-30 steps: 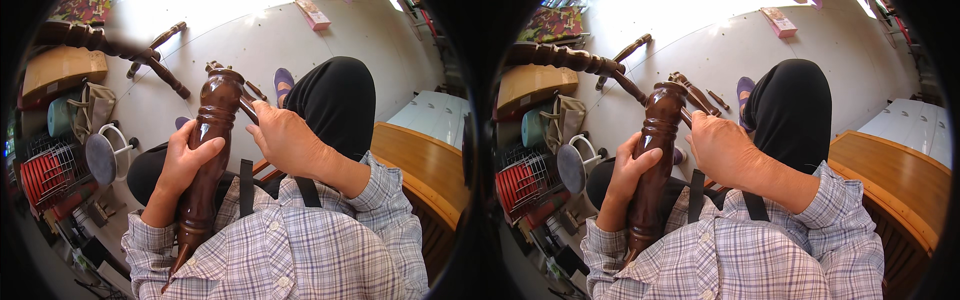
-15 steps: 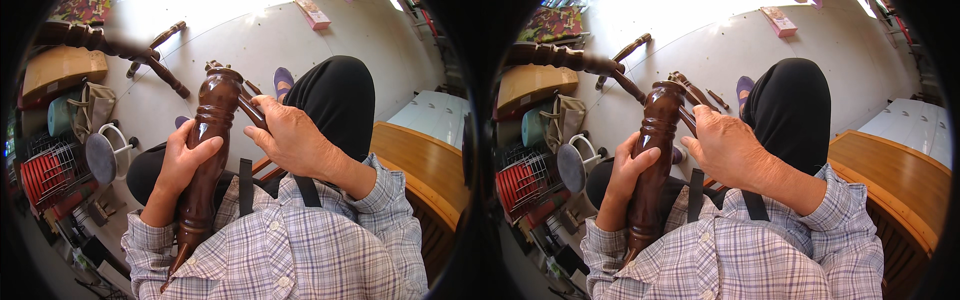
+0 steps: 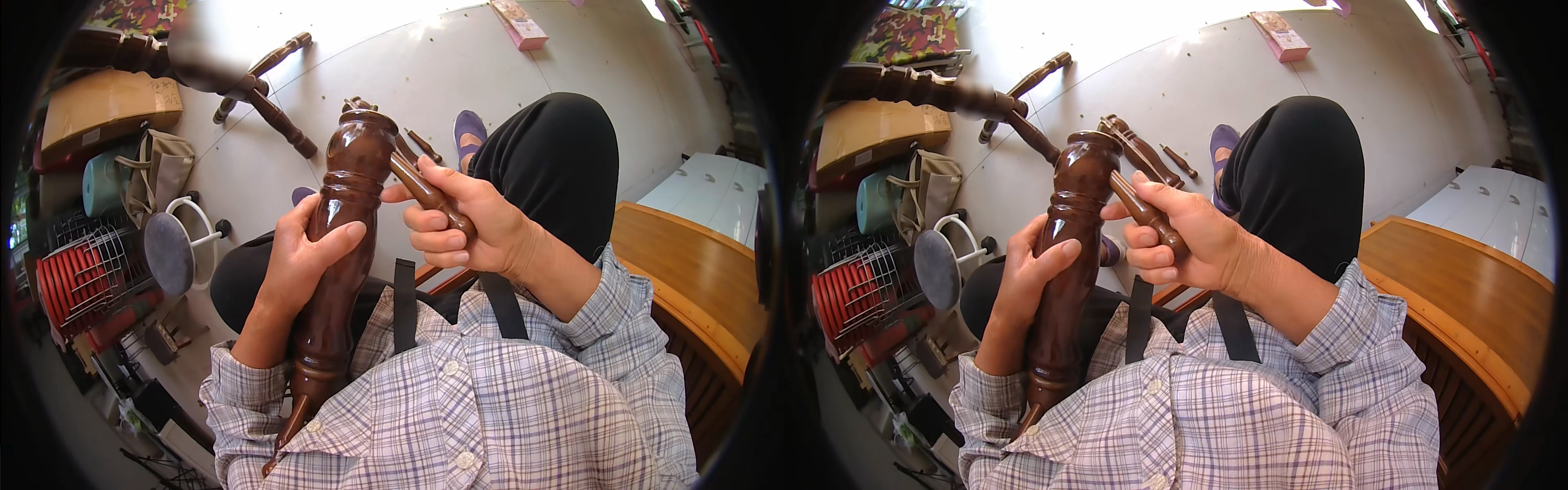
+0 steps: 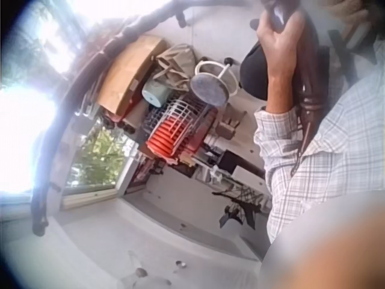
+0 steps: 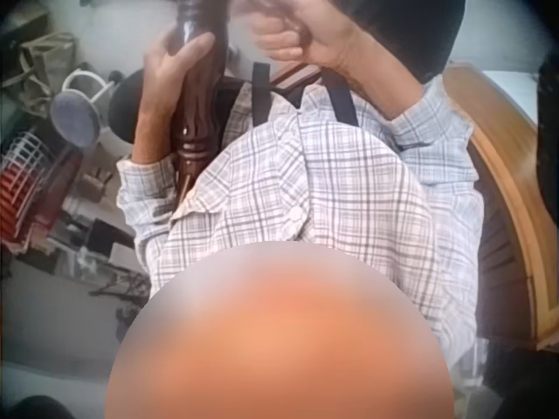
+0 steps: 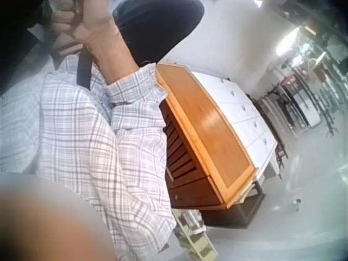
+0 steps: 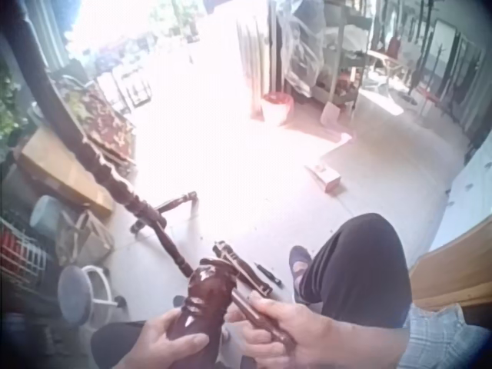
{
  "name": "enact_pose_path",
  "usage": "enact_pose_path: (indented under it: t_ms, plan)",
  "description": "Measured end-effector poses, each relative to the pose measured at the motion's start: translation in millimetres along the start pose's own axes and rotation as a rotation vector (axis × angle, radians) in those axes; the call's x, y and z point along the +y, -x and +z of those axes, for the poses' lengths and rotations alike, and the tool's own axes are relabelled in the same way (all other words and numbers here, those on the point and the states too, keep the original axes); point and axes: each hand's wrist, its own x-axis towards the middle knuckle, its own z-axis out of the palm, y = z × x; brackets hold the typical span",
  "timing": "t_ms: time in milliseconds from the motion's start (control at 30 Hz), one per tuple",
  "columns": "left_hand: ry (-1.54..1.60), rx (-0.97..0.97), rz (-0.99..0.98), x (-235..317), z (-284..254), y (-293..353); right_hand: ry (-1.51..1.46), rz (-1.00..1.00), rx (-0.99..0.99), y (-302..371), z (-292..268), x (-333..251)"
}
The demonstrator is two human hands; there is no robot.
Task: The person assembles a wooden table by inserting and tightening the legs into the central base. They use a small wooden mallet to tap the legs into place and ensure a secure fit.
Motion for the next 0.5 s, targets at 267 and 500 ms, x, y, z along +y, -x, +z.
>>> enact_pose_path:
  t_ms: [267, 500]
  plan:
    - [0.002, -0.045, 0.020, 0.8, 3.7, -2.6, 1.574, -0.320, 0.460, 19.6, 29.7, -5.3]
    - [0.030, -0.020, 0.004, 4.3, -0.3, 1.3, 0.373, -0.092, 0.026, 12.1, 6.0, -2.7]
